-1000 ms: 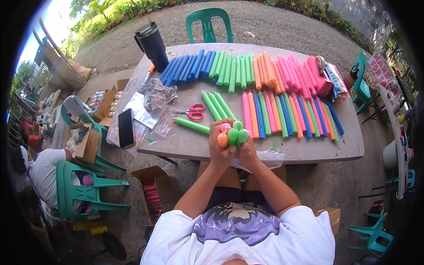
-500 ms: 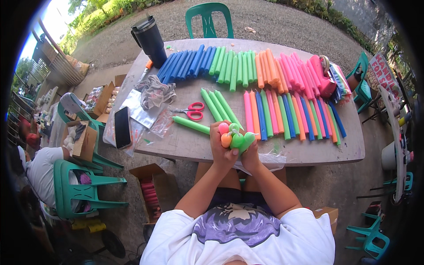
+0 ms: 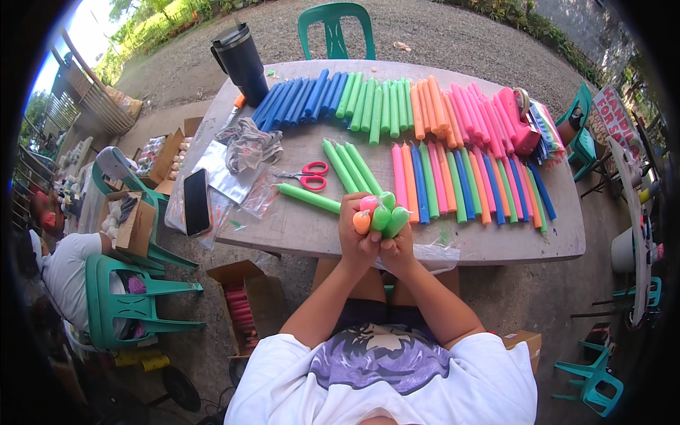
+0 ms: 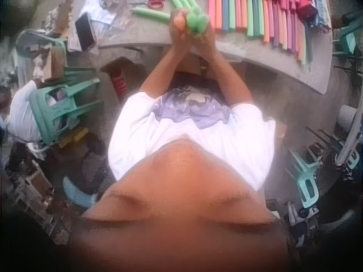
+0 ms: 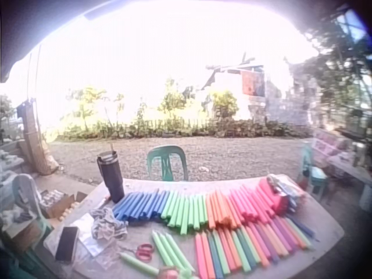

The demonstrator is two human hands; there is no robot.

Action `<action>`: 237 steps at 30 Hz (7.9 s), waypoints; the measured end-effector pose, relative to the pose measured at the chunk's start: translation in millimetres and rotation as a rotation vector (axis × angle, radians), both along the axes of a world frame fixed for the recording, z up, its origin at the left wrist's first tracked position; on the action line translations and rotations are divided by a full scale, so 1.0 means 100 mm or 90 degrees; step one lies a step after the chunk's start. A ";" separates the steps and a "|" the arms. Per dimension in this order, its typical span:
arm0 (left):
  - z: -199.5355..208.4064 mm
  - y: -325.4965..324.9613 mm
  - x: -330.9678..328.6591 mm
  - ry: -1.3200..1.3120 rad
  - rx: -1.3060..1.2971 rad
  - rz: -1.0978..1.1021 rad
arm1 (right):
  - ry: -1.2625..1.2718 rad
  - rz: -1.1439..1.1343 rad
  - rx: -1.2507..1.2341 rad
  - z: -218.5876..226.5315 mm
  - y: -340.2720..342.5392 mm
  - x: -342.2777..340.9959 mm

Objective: The person gathers colorful cylindrical candles from a table, bundles them by color, and ties them together with string. They use scissors to cut the string and place the finished bundles on the table.

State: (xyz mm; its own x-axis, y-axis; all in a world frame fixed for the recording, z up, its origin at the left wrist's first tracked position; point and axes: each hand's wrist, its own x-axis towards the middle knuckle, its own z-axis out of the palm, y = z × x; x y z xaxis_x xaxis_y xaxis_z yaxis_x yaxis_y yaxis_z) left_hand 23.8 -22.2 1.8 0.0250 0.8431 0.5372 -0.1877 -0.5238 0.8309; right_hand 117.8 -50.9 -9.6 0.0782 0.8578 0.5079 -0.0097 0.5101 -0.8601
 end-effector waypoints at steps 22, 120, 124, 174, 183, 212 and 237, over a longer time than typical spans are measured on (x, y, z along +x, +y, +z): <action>0.02 0.26 -0.69 -0.213 -0.230 0.094 | -0.740 -0.170 -0.252 1.04 1.39 -0.21; 0.15 0.07 -0.35 -0.185 -0.037 0.032 | -0.191 0.081 -0.129 0.50 0.07 0.13; 0.21 0.16 -0.42 -0.186 -0.116 0.061 | -0.377 0.010 -0.273 0.81 0.44 -0.08; 0.12 0.36 -0.55 -0.356 -0.329 -0.055 | -0.426 -0.280 -0.492 0.87 2.88 0.62; 0.13 0.25 -0.51 -0.311 -0.233 -0.134 | -0.113 0.008 -0.145 0.96 0.73 0.12; 0.26 0.05 -0.22 -0.055 -0.073 -0.183 | -0.151 -0.005 -0.042 0.37 0.01 0.06; 0.06 0.04 -0.22 0.119 -0.029 -0.105 | -0.088 0.278 -0.301 0.53 -0.03 0.21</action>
